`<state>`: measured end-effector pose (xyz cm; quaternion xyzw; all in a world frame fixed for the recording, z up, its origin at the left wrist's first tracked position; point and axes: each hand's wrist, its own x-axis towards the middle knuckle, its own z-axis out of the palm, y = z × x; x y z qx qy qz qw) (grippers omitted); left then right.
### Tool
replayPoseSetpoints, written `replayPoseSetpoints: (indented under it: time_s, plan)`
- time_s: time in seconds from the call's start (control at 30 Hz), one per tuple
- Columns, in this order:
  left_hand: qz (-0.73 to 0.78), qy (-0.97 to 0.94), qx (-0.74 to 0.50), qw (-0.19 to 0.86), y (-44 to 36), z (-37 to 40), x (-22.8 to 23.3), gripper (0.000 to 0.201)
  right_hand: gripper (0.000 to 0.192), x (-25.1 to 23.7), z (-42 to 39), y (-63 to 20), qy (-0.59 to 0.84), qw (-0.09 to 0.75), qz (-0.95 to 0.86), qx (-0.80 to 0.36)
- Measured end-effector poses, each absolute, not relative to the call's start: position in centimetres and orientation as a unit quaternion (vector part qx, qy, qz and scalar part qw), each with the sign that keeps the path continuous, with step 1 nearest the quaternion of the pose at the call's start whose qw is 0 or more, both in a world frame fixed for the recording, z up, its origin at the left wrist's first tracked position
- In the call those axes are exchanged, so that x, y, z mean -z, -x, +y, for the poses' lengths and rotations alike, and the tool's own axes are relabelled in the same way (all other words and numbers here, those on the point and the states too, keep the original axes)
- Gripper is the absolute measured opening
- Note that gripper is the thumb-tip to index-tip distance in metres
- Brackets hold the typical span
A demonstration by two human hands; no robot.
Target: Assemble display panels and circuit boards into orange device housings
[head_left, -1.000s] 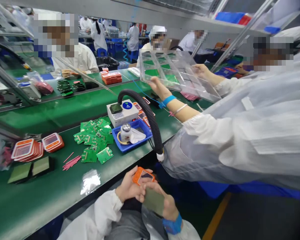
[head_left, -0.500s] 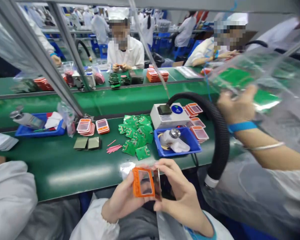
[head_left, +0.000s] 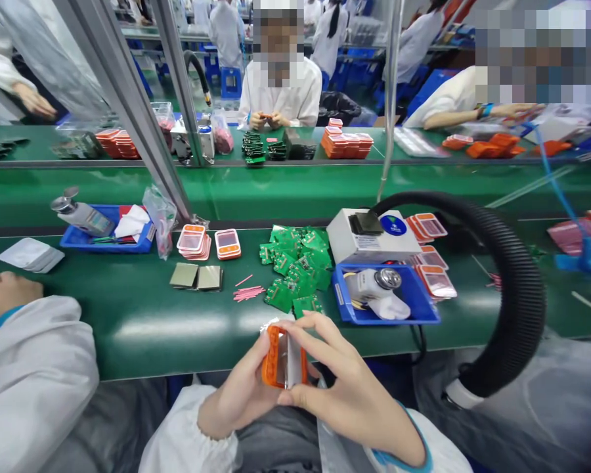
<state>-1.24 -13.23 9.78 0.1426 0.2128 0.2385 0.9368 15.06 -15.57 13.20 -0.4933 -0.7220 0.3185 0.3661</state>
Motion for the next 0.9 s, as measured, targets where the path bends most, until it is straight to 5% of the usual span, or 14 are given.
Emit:
replayPoseSetpoints:
  time_s: [0.43,0.9]
  plan:
    - [0.222,-0.104,-0.262,0.933,1.1,-12.1,-10.1,0.042,0.047,-13.0,-14.6,-14.6,0.513,0.3,-0.77,-0.233]
    - [0.206,-0.079,-0.277,0.935,1.6,-11.1,-10.0,0.037,0.063,-10.5,-15.9,-14.2,0.532,0.25,-0.8,-0.119]
